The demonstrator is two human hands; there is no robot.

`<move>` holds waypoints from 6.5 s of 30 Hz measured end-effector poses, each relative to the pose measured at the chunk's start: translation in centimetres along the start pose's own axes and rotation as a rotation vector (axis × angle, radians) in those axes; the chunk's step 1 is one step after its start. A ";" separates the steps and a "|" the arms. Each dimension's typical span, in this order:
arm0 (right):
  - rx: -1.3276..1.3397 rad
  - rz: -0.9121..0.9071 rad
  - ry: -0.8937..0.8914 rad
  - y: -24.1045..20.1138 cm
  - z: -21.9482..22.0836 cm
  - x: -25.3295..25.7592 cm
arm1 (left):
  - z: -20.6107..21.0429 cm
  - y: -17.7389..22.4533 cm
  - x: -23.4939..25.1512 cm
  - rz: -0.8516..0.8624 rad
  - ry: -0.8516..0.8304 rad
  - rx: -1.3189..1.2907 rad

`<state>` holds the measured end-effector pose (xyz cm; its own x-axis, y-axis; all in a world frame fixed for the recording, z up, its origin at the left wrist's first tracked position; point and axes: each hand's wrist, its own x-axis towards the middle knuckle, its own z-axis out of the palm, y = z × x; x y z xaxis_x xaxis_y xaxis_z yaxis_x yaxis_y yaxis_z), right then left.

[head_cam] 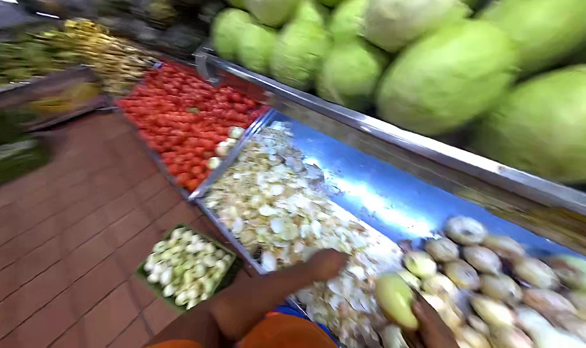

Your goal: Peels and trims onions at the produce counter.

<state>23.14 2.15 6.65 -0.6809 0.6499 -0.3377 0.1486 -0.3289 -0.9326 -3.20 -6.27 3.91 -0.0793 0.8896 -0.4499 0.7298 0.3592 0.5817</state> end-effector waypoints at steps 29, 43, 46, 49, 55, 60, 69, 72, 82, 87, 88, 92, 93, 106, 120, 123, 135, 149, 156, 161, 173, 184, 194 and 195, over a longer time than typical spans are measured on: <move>-1.316 -0.195 -0.009 -6.6 7.7 1.7 | -4.3 -5.1 1.4 0.353 -0.647 -1.285; -1.512 -0.413 0.018 -3.7 8.8 2.9 | -4.4 -4.5 1.5 0.117 -0.600 -1.255; -1.519 -0.390 0.011 -3.4 9.2 2.5 | -4.3 -4.4 1.7 0.113 -0.617 -1.233; -1.515 -0.443 0.019 -2.8 9.6 2.0 | -4.4 -4.3 1.7 0.063 -0.612 -1.248; -1.489 -0.331 -0.154 -1.5 10.6 0.5 | -5.2 -4.6 2.3 -0.036 -0.542 -1.405; -1.427 -0.412 0.151 -3.5 9.5 2.0 | -5.8 -4.2 2.1 -0.007 -0.609 -1.353; -1.479 -0.499 0.144 -3.1 10.6 2.8 | -6.0 -4.2 2.4 -0.035 -0.675 -1.291; -1.487 -0.474 0.208 -3.4 10.5 3.0 | -6.2 -4.3 2.4 -0.034 -0.697 -1.290; -1.451 -0.431 0.045 -1.3 11.1 2.1 | -5.9 -4.9 2.9 -0.077 -0.712 -1.320; -1.399 -0.137 -0.271 0.8 12.2 1.6 | -5.6 -6.1 4.2 -0.112 -0.787 -1.503; -1.392 -0.085 -0.291 0.7 12.1 1.7 | -5.5 -6.1 4.3 -0.120 -0.797 -1.536; -1.255 -0.025 -0.197 -1.7 11.2 1.8 | -4.3 -6.7 4.6 -0.089 -0.849 -1.689; -1.201 -0.020 -0.152 -2.3 10.9 1.8 | -4.1 -6.6 4.6 -0.080 -0.839 -1.706; -0.917 0.096 0.356 -2.9 9.4 3.3 | -3.8 -2.9 1.8 -0.230 -0.669 -1.671; -1.357 0.066 0.146 -4.3 8.2 1.6 | -6.2 -3.4 1.8 0.120 -0.451 -1.026; -1.541 0.145 0.096 -5.2 8.8 1.7 | -6.2 -3.2 1.6 0.140 -0.437 -0.949; -1.588 0.077 -0.220 -4.2 9.3 3.7 | -5.1 -2.4 1.0 0.151 -0.410 -0.510; -1.471 -0.161 0.136 -1.2 7.8 1.8 | -5.8 -2.8 1.9 0.155 -0.360 -0.651; -1.235 0.320 0.029 -2.6 7.5 1.1 | -4.8 -3.3 2.6 -0.027 -0.326 -0.921; -0.871 0.189 -0.035 -0.3 6.2 -0.2 | -4.1 -4.7 2.8 -0.215 -0.357 -1.165; -1.424 0.409 0.080 -4.1 8.7 2.1 | -3.7 -3.4 1.4 -0.050 -0.296 -1.145; -1.592 0.138 0.040 -2.0 9.3 3.4 | -2.3 -2.4 0.7 -0.027 -0.260 -0.954; -1.659 0.188 0.162 -2.4 8.1 2.7 | -2.7 -2.5 1.1 -0.007 -0.249 -0.933; -1.670 0.202 0.144 -2.5 8.3 2.8 | -2.7 -2.4 1.2 -0.004 -0.252 -0.894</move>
<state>14.93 -0.95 9.08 -0.5049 0.7749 -0.3801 0.8253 0.5624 0.0502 -6.87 -5.34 3.81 0.1452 0.8380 -0.5261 -0.0734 0.5394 0.8389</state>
